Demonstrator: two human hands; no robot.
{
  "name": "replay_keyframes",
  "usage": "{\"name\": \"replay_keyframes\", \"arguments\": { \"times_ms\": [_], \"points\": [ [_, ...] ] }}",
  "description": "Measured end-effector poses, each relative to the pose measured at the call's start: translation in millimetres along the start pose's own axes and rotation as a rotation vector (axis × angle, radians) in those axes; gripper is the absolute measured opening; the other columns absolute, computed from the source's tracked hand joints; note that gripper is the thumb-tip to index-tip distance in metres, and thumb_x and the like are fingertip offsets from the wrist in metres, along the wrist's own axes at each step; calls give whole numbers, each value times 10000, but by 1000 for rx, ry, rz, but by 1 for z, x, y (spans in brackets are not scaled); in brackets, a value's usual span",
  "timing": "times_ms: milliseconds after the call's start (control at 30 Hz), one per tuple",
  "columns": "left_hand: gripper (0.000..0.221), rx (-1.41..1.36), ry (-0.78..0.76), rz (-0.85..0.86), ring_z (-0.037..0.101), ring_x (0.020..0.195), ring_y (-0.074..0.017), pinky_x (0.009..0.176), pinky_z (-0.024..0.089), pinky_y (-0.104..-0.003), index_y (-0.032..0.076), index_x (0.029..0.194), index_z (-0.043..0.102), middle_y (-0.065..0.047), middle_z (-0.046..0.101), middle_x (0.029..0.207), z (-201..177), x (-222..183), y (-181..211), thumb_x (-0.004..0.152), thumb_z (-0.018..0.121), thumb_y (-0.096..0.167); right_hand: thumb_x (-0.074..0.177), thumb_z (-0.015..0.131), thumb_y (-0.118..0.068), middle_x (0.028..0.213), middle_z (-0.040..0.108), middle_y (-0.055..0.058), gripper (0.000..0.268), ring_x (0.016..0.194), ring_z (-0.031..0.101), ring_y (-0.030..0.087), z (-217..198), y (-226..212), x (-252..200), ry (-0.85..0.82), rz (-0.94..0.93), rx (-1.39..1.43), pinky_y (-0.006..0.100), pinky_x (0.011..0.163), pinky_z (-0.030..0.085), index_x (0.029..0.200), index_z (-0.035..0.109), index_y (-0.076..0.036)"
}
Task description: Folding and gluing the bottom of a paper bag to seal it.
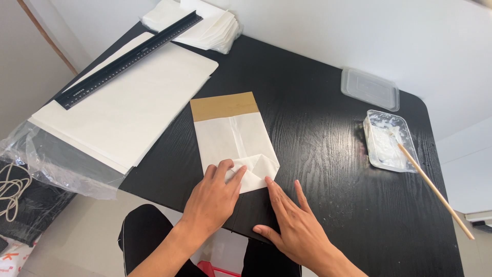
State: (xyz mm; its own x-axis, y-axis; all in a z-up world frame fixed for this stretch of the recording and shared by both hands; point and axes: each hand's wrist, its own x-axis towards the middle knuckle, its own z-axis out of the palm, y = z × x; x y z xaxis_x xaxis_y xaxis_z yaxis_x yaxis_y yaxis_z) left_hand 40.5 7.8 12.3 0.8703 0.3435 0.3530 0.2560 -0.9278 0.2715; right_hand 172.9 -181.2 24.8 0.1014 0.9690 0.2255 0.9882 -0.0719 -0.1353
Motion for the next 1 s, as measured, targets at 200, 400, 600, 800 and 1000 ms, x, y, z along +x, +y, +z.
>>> {"name": "replay_keyframes", "arguments": {
  "times_ms": [200, 400, 600, 800, 1000],
  "points": [
    [430, -162, -40, 3, 559, 983, -285, 672, 619, -418, 71, 1405, 569, -113, 515, 1329, -4, -8, -8, 989, 587, 182, 1003, 585, -448, 1676, 293, 145, 889, 1532, 314, 241, -9, 9, -14, -38, 114, 150, 522, 1241, 123, 1619, 113, -16],
    [437, -281, -91, 47, 563, 1018, -271, 738, 618, -408, 22, 1416, 529, -123, 495, 1353, -10, -6, -17, 995, 581, 126, 1002, 543, -501, 1698, 226, 125, 866, 1562, 201, 255, -6, 32, -16, -96, 196, 69, 480, 1228, 113, 1631, 142, -62],
    [436, -334, -95, 90, 570, 1057, -257, 875, 568, -397, 10, 1413, 513, -104, 502, 1380, -5, 2, -25, 987, 582, 73, 1018, 493, -530, 1692, 264, 73, 823, 1558, 195, 266, -2, 51, -7, -127, 190, -2, 518, 1196, 114, 1635, 161, -100],
    [354, -459, -134, 19, 572, 1128, -264, 880, 580, -422, -2, 1335, 579, -99, 519, 1431, -7, 5, -27, 995, 564, 91, 1021, 445, -584, 1687, 277, 41, 788, 1537, 239, 264, -3, 63, 4, -140, 164, -109, 535, 1169, 143, 1633, 212, -146],
    [142, -484, -68, 11, 628, 1130, -237, 907, 578, -407, 42, 1010, 707, -83, 589, 1355, -5, 1, -26, 943, 685, 165, 1011, 445, -577, 1713, 187, 31, 798, 1564, 153, 233, -23, 75, 12, -260, 244, 30, 512, 1203, 85, 1626, 192, -138]
  ]
}}
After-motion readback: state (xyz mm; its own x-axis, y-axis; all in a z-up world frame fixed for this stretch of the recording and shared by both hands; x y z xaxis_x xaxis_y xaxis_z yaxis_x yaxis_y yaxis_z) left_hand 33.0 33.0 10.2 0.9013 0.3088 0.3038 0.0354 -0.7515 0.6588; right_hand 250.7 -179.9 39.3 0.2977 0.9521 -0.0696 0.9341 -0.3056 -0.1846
